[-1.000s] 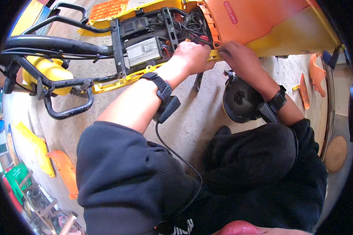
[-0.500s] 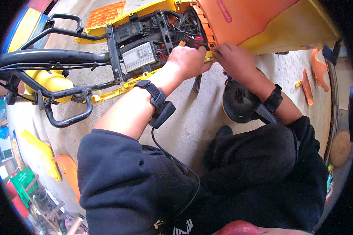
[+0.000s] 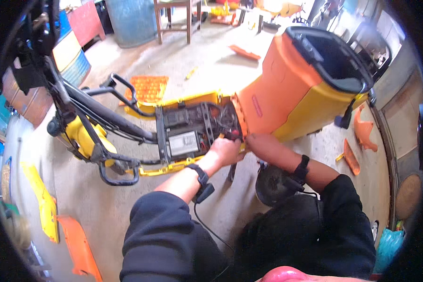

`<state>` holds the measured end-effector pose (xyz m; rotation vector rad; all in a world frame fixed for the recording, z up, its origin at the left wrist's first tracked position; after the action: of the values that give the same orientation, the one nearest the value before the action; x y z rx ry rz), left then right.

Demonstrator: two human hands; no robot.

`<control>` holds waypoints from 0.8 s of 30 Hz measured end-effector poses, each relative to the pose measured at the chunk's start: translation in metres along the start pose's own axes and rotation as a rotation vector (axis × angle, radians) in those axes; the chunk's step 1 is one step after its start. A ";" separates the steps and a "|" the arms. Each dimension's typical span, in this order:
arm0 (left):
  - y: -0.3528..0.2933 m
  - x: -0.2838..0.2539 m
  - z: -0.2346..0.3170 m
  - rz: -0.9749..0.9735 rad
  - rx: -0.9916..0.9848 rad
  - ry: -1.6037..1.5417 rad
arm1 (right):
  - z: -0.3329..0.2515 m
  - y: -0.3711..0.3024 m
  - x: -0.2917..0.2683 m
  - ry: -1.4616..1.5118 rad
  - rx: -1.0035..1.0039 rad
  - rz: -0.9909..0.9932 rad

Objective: The recorder is repairing an electric motorcycle, focusing on the battery and electrical wiring section.

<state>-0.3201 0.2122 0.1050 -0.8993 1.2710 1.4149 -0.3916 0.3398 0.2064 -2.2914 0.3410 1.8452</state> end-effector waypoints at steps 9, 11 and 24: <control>0.001 0.039 -0.017 -0.035 0.020 0.026 | -0.030 0.037 -0.008 -0.239 -0.052 -0.420; 0.007 0.072 -0.035 0.019 0.050 0.049 | -0.013 0.048 0.019 -0.296 -0.089 -0.348; 0.018 -0.029 0.004 -0.396 -0.045 0.046 | -0.005 0.029 0.020 -0.245 -0.019 -0.243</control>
<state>-0.3308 0.2110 0.1378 -1.1476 1.0269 1.1173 -0.3915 0.3093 0.1876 -1.9830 0.0078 1.9759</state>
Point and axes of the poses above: each hand's wrist, its own y-axis towards the middle knuckle, its own x-axis out of the palm, z = x × y, the point moved 2 cm from there along y, towards the middle knuckle, and after that the axes turned 4 degrees about y, right-handed, at the moved point
